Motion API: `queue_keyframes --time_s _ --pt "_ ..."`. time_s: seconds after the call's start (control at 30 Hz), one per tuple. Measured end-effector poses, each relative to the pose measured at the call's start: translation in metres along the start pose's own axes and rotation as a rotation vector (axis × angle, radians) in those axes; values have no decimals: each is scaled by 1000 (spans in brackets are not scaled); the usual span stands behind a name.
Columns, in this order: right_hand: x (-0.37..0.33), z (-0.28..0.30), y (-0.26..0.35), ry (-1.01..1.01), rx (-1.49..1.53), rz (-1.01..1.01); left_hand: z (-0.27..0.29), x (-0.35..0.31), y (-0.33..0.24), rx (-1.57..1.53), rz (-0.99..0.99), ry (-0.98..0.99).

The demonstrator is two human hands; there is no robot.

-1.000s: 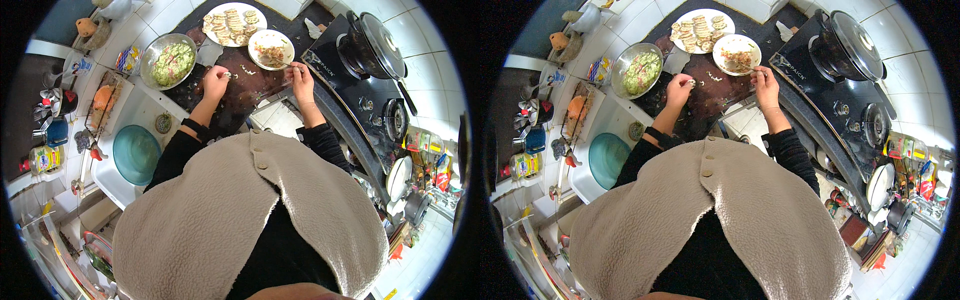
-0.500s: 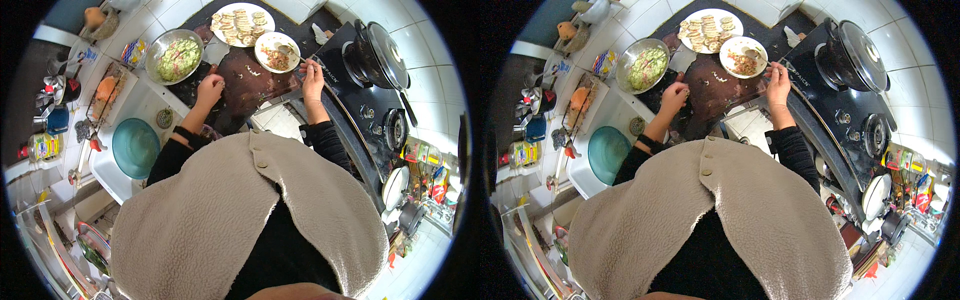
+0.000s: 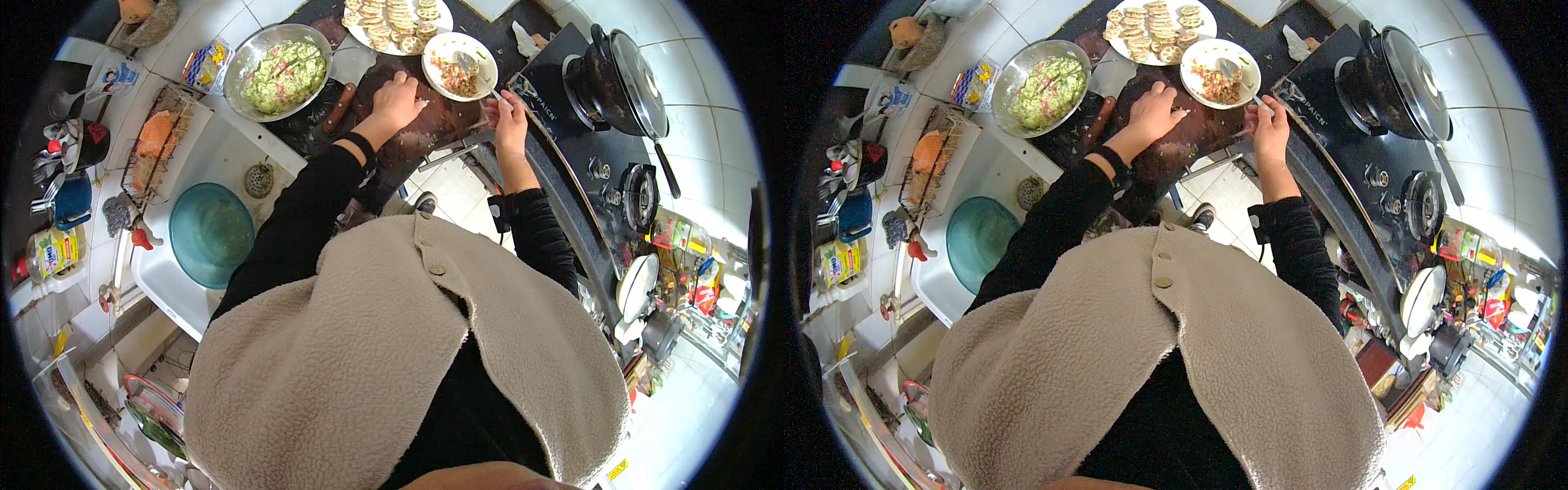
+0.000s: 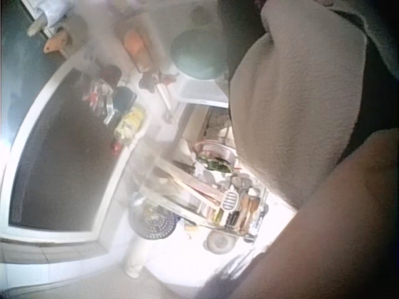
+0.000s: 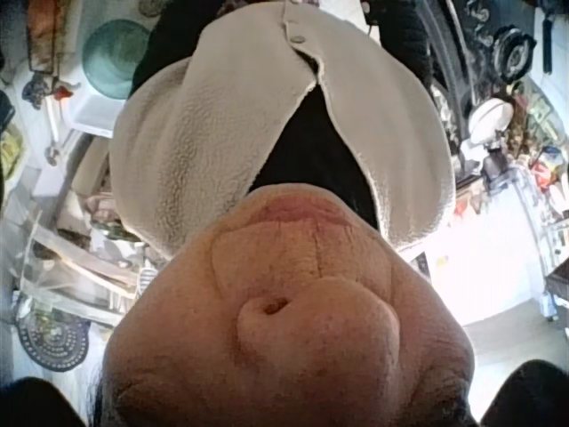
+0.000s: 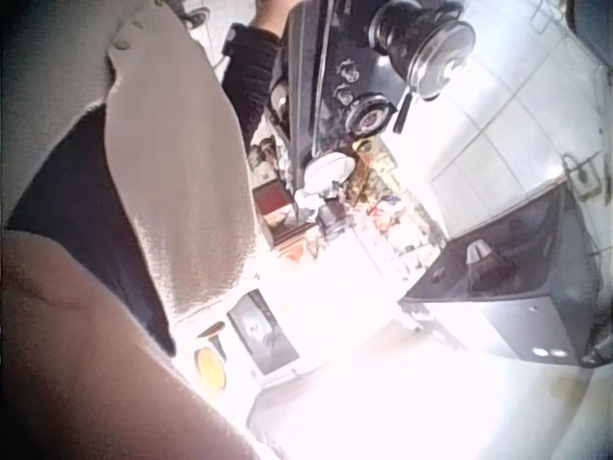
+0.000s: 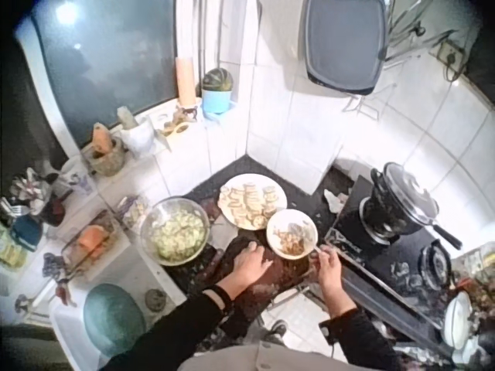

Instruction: The person assembles small round food items by placing a filling between two circular pieces and pressing them together. The person repeatedly picks up the pieces, adds filling, and stacks the finished items on a plate.

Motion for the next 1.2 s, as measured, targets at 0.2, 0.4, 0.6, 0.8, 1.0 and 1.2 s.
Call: queue_keyframes --time_s 0.2,0.4,0.6,0.8,1.0,1.2 --pt "-23 8 -14 -71 37 23 -14 -10 -19 64 -111 10" --pt "-39 -1 -59 96 173 -23 -16 -50 -2 -224 -160 -247" --pt "-42 -48 -77 133 -125 401 -9 -133 48 -1529 535 -278" --pt "-75 -126 -69 427 -129 603 -34 -193 9 -1571 919 -450" --pt "-172 -133 -83 801 481 -319 -43 -202 -15 -1665 862 -604" --pt "-245 -91 -47 1170 -27 181 -59 -298 -19 -2108 486 -360"
Point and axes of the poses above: each hand's wrist, its own x-axis towards the middle knuckle, its own z-axis out of the back of the hand, y = z × x, the point moved 3 cm from there along x, towards the middle knuckle, and after that the axes turned 4 degrees about -z, right-handed, at the moved point
